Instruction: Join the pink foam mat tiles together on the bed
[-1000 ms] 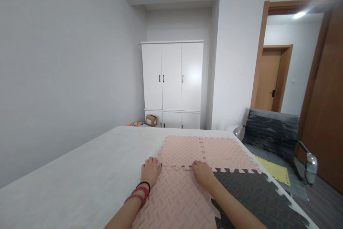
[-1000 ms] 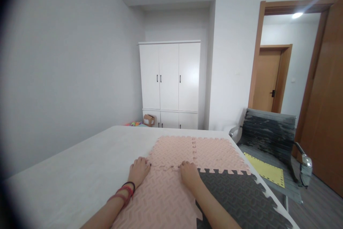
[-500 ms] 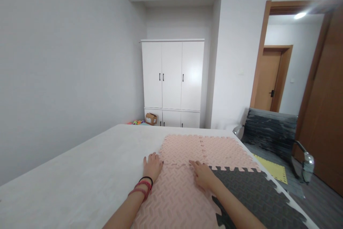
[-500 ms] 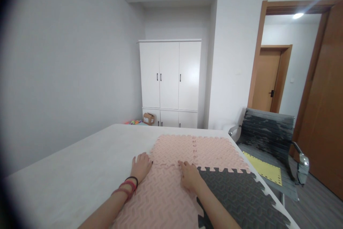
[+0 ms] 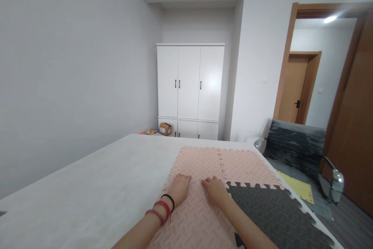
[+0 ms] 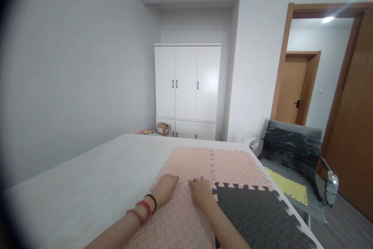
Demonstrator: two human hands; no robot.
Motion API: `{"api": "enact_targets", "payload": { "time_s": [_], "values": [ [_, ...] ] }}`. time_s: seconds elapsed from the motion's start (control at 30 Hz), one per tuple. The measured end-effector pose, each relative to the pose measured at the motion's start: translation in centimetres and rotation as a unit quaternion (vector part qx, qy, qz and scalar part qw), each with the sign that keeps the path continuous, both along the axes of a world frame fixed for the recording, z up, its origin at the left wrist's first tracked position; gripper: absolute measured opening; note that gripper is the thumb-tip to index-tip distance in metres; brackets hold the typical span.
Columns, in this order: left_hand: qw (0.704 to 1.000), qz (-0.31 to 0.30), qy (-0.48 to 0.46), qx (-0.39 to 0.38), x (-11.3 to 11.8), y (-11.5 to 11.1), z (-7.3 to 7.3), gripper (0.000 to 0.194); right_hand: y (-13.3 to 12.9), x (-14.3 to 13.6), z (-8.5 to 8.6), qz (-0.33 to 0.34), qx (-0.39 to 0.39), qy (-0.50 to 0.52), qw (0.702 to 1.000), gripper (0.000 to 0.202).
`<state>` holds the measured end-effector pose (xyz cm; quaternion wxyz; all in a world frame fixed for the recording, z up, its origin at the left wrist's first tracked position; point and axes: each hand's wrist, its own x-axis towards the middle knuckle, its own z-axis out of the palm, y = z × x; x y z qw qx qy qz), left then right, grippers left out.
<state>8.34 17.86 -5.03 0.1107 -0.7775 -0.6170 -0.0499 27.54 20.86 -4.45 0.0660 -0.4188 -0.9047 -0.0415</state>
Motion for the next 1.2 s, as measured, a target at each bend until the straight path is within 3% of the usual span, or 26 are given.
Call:
{"api": "enact_targets", "payload": {
  "time_s": [0.27,0.53,0.63,0.73,0.9,1.03,1.2],
  "values": [
    [1.000,0.013,-0.011,-0.021,2.7,-1.7,0.7,0.039,0.6,1.8,0.5,0.017,-0.025,0.015,0.999,0.045],
    [0.999,0.020,-0.033,-0.035,2.9,-1.9,0.6,0.036,4.4,5.4,-0.7,-0.140,-0.018,0.034,0.989,0.038],
    [0.997,0.036,-0.054,-0.036,1.9,-1.0,0.7,0.035,5.5,5.3,-0.7,-0.150,-0.023,0.034,0.988,0.035],
    [0.991,0.096,-0.089,-0.021,0.1,0.5,0.6,0.035,6.7,5.5,0.1,-0.151,-0.025,0.033,0.988,0.029],
    [0.972,0.208,-0.113,0.005,-1.9,2.6,-1.5,0.065,8.6,6.5,0.4,-0.147,-0.006,0.053,0.988,0.032],
    [0.971,0.206,-0.116,-0.014,-2.4,3.6,-2.9,0.069,9.5,6.3,-0.8,-0.147,-0.001,0.052,0.988,0.034],
    [0.969,0.207,-0.129,-0.038,-2.9,5.3,-2.8,0.067,10.9,6.0,-1.2,-0.153,-0.008,0.045,0.987,0.030]
  ]
}}
